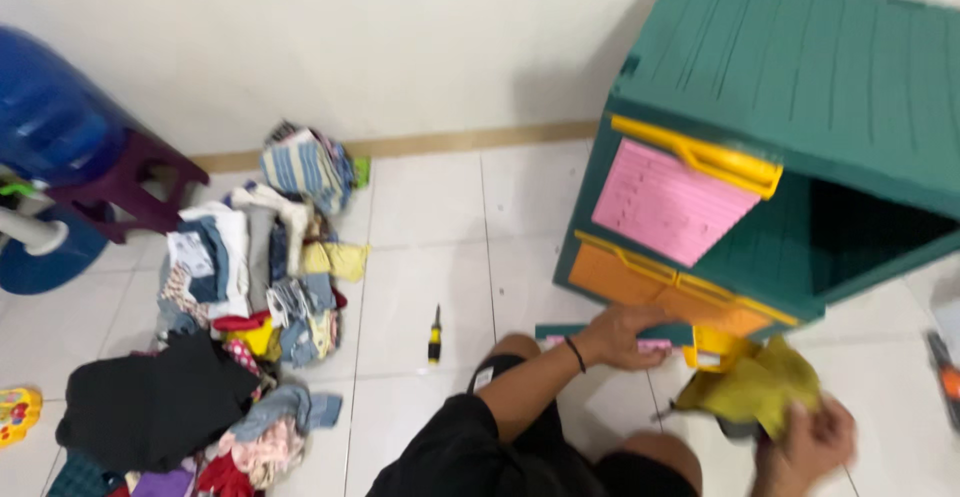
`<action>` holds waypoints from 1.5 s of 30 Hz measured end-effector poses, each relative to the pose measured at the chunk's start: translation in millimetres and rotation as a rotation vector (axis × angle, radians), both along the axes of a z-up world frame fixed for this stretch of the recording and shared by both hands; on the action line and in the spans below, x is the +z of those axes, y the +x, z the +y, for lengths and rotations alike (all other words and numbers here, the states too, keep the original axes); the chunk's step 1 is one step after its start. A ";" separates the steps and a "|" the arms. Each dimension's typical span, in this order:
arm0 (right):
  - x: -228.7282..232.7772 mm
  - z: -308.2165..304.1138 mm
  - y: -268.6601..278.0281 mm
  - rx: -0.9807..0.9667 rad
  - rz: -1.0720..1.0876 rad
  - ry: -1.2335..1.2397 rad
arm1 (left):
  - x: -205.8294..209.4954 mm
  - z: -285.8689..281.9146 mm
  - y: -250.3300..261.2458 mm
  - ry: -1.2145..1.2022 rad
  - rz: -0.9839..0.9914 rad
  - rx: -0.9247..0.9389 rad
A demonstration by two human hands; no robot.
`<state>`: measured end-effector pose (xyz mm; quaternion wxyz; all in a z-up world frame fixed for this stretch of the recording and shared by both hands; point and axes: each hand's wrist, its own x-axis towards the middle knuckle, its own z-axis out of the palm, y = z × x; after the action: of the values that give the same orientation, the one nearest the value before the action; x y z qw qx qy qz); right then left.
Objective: The person assembles a green plastic storage unit by stacking the main body sections and inserting pink and yellow drawer fronts. They wipe the drawer fronts with a yellow cloth and fit them into the unit, then close the drawers.
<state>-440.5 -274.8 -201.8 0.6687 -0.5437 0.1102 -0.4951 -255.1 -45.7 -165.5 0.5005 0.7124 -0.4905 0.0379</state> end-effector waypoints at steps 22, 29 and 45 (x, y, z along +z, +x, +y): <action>86.1 112.3 50.8 0.085 0.513 -0.652 | 75.6 65.8 3.6 0.013 -0.237 -0.032; 105.5 133.0 29.3 0.266 0.349 -0.863 | 75.1 59.3 -3.3 -0.020 -0.135 -0.004; 34.7 39.7 50.2 -0.346 0.431 -0.634 | 69.7 53.8 -4.3 -0.090 -0.104 -0.054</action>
<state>-390.2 -235.2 -167.1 0.3365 -0.7873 0.1795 -0.4845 -259.4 8.1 -95.9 0.5067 0.6728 -0.5326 0.0836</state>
